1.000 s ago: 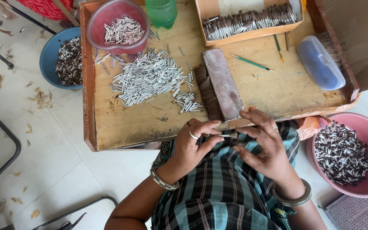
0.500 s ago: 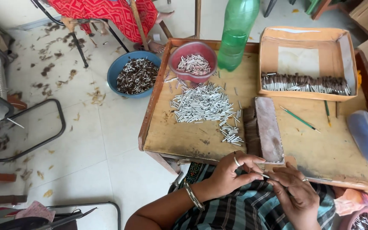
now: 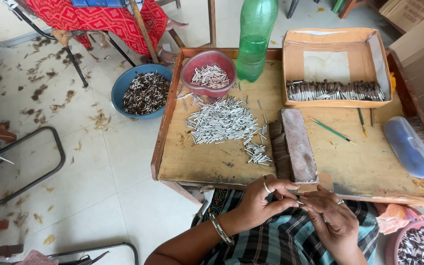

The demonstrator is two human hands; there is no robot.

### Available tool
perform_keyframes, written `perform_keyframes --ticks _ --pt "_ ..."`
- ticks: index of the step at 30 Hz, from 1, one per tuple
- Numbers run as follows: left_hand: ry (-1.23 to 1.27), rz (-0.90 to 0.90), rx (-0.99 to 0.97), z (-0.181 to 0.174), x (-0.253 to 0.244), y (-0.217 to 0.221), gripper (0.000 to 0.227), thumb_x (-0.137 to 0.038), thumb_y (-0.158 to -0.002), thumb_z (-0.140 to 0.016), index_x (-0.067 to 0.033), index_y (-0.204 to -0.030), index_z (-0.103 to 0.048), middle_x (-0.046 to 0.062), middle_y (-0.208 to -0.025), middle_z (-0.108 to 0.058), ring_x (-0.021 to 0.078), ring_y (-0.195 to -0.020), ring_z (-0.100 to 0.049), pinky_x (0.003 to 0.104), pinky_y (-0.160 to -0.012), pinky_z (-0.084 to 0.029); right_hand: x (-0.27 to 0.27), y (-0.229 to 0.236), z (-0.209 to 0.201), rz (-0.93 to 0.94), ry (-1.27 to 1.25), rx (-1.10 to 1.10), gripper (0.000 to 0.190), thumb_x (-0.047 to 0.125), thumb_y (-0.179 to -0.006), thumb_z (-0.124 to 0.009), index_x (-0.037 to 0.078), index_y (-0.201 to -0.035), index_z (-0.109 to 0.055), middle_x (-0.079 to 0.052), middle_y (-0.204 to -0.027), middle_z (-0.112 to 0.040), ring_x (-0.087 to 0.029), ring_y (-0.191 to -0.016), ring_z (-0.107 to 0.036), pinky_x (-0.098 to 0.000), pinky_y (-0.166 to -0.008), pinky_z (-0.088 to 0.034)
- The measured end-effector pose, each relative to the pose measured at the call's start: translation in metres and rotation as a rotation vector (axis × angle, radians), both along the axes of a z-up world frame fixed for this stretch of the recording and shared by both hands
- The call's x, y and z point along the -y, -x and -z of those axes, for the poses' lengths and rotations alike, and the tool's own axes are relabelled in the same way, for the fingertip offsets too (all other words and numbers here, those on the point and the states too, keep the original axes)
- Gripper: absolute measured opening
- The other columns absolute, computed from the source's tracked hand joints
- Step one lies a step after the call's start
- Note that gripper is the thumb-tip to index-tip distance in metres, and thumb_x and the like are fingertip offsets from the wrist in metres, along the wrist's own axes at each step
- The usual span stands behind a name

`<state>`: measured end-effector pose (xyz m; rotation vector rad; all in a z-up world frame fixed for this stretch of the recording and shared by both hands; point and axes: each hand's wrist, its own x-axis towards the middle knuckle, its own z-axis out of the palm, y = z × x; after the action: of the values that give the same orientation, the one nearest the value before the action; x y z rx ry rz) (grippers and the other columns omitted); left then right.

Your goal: The person sits at a low wooden table and assembles small white cylindrical parts by hand, picking a dark-tipped piece and a white tube from bowls and pressing them together, then placing the joined piece onto a pile on the table. They repeat this assembly cycle continuously, occasionally reaching into the bowls for more parts.

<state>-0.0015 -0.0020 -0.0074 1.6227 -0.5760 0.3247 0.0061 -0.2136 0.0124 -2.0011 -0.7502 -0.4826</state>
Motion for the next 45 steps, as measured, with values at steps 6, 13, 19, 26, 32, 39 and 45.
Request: perform_keyframes --ticks 6,13,19,26,32,39,45 --pt "0.022 -0.007 0.001 0.004 0.003 -0.002 0.036 -0.01 -0.094 -0.081 -0.0089 -0.126 -0.065 0.001 -0.099 -0.076 0.0087 -0.078 -0.066 0.026 -0.077 -0.053 0.005 -0.002 0.003 -0.023 -0.02 -0.03 0.015 0.004 -0.087 -0.073 0.006 -0.101 -0.07 -0.004 -0.1 -0.075 -0.022 -0.102 -0.073 -0.0421 -0.106 -0.054" --pt "-0.002 0.047 -0.013 0.005 0.0 -0.005 0.035 -0.01 -0.094 -0.081 -0.0088 -0.126 -0.066 0.0 -0.097 -0.077 0.0078 -0.075 -0.064 0.026 -0.073 -0.052 0.025 -0.009 0.029 -0.192 -0.128 -0.364 0.016 0.002 -0.088 -0.072 0.003 -0.104 -0.072 -0.007 -0.103 -0.077 -0.018 -0.094 -0.075 -0.0294 -0.083 -0.059" --pt "-0.107 -0.018 -0.064 0.029 -0.006 -0.021 0.036 -0.012 -0.092 -0.084 -0.0117 -0.125 -0.069 -0.003 -0.105 -0.077 0.0101 -0.084 -0.072 0.028 -0.078 -0.058 0.006 -0.016 0.003 -0.147 -0.055 -0.399 0.016 0.002 -0.09 -0.073 0.004 -0.106 -0.071 -0.007 -0.105 -0.076 -0.018 -0.099 -0.075 -0.0305 -0.087 -0.059" --pt "-0.126 -0.334 -0.113 0.03 0.001 -0.027 0.051 -0.022 -0.108 -0.061 -0.0102 -0.155 -0.043 0.013 -0.167 -0.033 0.029 -0.157 -0.033 0.044 -0.129 -0.031 -0.015 -0.031 0.014 0.133 0.276 -0.009 0.033 0.002 -0.08 -0.078 0.001 -0.11 -0.065 -0.019 -0.136 -0.062 -0.041 -0.137 -0.053 -0.0495 -0.109 -0.048" --pt "0.472 -0.035 -0.336 0.036 0.038 -0.024 0.075 -0.053 -0.112 -0.032 -0.0064 -0.168 -0.011 0.013 -0.178 -0.006 0.0269 -0.166 -0.006 0.044 -0.135 -0.004 -0.029 -0.044 0.03 0.148 0.447 0.14 0.024 0.011 -0.086 -0.079 0.004 -0.106 -0.068 -0.016 -0.142 -0.056 -0.04 -0.143 -0.048 -0.0459 -0.102 -0.051" --pt "0.446 -0.015 -0.363 0.034 0.012 -0.02 0.077 -0.053 -0.111 -0.034 -0.0073 -0.168 -0.01 0.016 -0.177 -0.01 0.0288 -0.165 -0.012 0.045 -0.134 -0.011 -0.03 -0.05 0.021 0.15 0.555 0.177 0.016 0.012 -0.087 -0.077 0.005 -0.101 -0.075 -0.013 -0.149 -0.055 -0.036 -0.145 -0.046 -0.0436 -0.1 -0.053" --pt "-0.011 -0.087 -0.357 0.029 -0.02 -0.03 0.067 -0.022 -0.107 -0.055 -0.0099 -0.164 -0.021 0.015 -0.16 -0.044 0.025 -0.126 -0.059 0.039 -0.107 -0.052 -0.042 -0.066 -0.001 0.104 0.822 0.274 0.008 0.012 -0.084 -0.072 0.005 -0.088 -0.073 -0.016 -0.151 -0.053 -0.038 -0.148 -0.043 -0.0437 -0.105 -0.054"
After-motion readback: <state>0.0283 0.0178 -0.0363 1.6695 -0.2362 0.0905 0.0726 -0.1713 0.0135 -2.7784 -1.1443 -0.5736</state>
